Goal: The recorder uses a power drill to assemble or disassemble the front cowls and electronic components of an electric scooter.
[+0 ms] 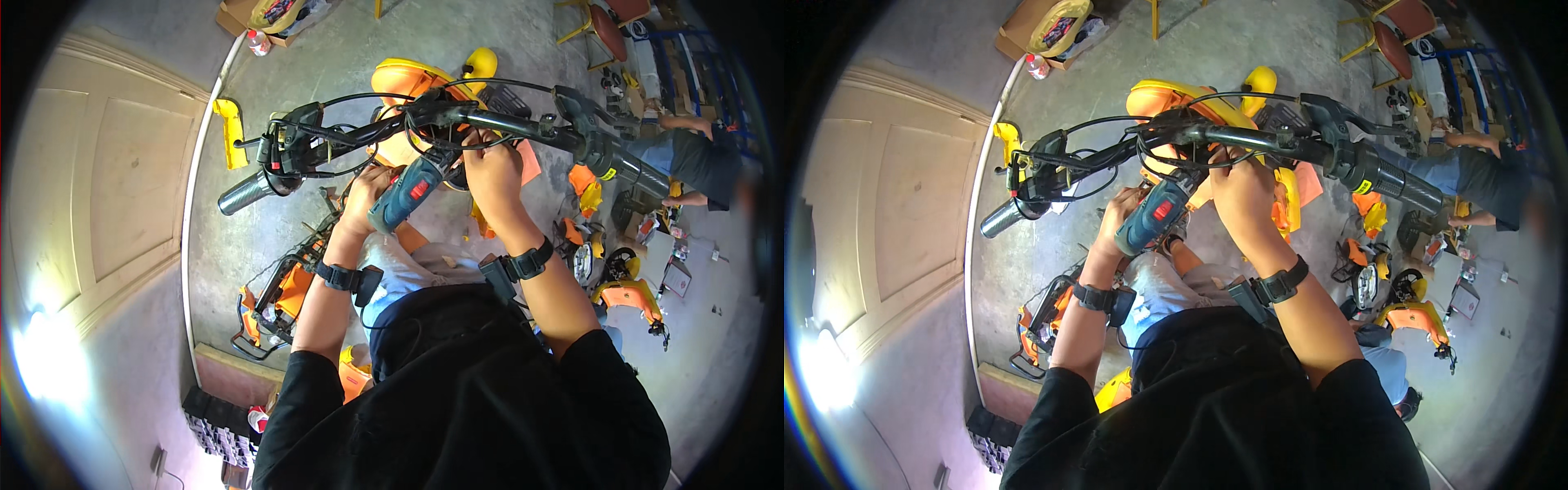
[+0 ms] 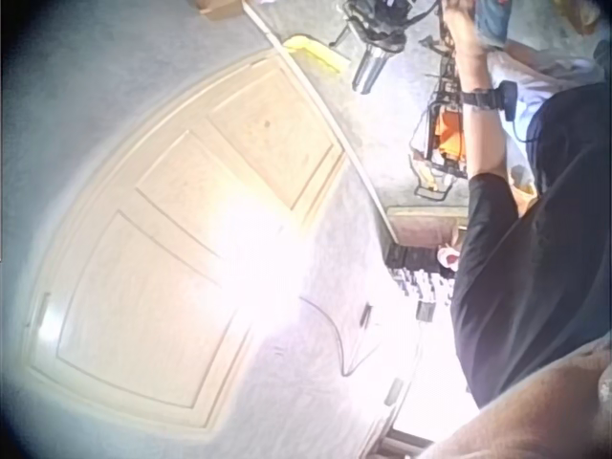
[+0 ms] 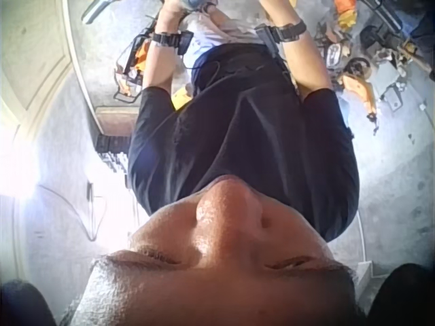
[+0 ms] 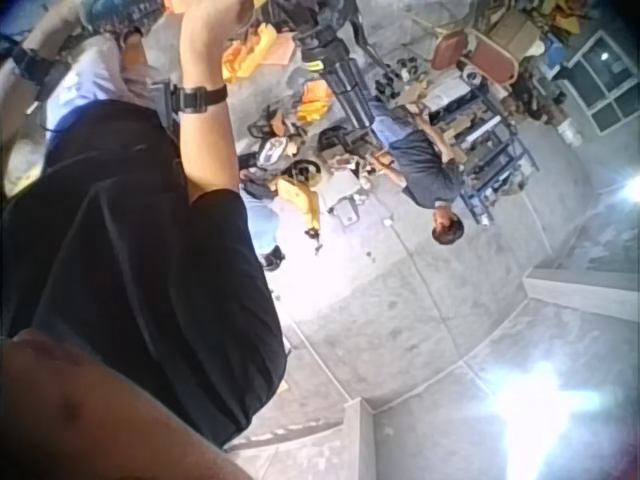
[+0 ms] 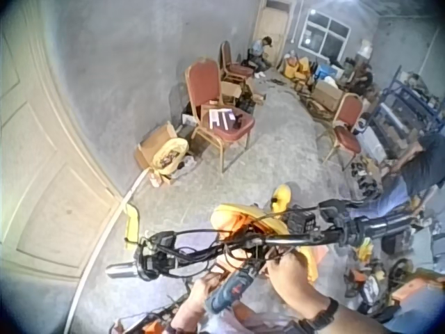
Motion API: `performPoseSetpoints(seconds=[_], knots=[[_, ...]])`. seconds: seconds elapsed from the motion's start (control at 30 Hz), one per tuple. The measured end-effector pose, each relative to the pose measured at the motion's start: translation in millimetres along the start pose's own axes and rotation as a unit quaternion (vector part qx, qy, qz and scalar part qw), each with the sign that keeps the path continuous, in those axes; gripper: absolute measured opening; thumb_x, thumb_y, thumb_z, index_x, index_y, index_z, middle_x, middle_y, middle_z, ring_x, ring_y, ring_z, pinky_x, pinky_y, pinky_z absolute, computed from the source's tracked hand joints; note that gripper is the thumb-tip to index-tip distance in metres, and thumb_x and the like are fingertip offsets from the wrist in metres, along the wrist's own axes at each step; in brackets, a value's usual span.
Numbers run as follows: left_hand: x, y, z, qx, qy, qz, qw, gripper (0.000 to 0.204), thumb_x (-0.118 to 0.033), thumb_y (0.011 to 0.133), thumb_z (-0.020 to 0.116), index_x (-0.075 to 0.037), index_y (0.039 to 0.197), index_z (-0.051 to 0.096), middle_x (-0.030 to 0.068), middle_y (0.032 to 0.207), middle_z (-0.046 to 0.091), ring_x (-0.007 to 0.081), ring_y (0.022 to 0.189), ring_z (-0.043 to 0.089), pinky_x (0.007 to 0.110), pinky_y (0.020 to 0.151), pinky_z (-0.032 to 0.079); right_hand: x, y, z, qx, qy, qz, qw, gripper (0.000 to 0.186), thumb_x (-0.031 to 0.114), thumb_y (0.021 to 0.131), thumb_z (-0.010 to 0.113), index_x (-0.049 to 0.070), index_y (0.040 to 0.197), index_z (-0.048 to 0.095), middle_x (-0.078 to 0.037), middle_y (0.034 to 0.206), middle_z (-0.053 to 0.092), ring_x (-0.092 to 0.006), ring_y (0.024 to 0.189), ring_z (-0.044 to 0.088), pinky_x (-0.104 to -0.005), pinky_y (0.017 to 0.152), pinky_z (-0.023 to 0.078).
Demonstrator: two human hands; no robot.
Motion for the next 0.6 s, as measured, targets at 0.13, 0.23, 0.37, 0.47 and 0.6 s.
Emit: performPoseSetpoints(seconds=[0.13,0.23,0.37,0.47,0.6], knots=[[2,2,3,0.008,0.014,0.001,1.0,0.053,-0.022,0.064,0.078,0.0,0.111,0.068,0.0181,0.098,0.07,0.0397,0.09,0.064,0.042,0.089,0.05,1,2,1,0.003,-0.034,-0.01,0.999,0.024,0.023,0.092,0.065,0.003,0.082,0.069,-0.018,0.069,0.066,-0.036,0.061,0.066,-0.0437,0.057,0.052],[-1,3,4,0.001,-0.01,0.018,1.0,0.044,-0.018,0.064,0.076,0.0,0.103,0.067,0.0174,0.093,0.069,0.0393,0.086,0.063,0.043,0.086,0.05,-2,4,2,0.015,-0.048,0.004,0.999,0.025,0.024,0.092,0.065,0.002,0.08,0.068,-0.018,0.069,0.066,-0.036,0.061,0.066,-0.0434,0.056,0.052],[-2,4,7,-0.009,-0.016,0.023,1.0,0.037,-0.015,0.066,0.075,0.0,0.099,0.067,0.0168,0.09,0.068,0.0392,0.082,0.063,0.043,0.081,0.05,3,4,-2,0.001,-0.052,-0.015,0.999,0.025,0.024,0.092,0.065,0.002,0.08,0.068,-0.018,0.069,0.066,-0.0361,0.061,0.066,-0.0437,0.056,0.052],[2,3,13,-0.012,-0.032,-0.006,0.999,0.034,-0.014,0.068,0.073,0.0,0.098,0.067,0.0171,0.089,0.068,0.0389,0.081,0.063,0.043,0.079,0.051,0,4,0,0.008,-0.045,-0.009,0.999,0.026,0.025,0.093,0.064,0.002,0.08,0.068,-0.019,0.069,0.066,-0.037,0.061,0.066,-0.0444,0.056,0.052],[1,3,16,-0.024,-0.026,-0.019,0.999,0.032,-0.014,0.074,0.07,0.0,0.103,0.068,0.018,0.092,0.069,0.0399,0.085,0.065,0.044,0.08,0.052,-5,2,3,0.017,-0.059,0.004,0.998,0.028,0.026,0.093,0.063,0.003,0.079,0.067,-0.018,0.069,0.066,-0.0379,0.061,0.065,-0.0453,0.056,0.052]])
Point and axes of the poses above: each hand's wrist, its own y-axis towards the middle knuckle, its own z-axis out of the palm, x = y × z, the point moved 10 cm from there along y, towards the middle knuckle
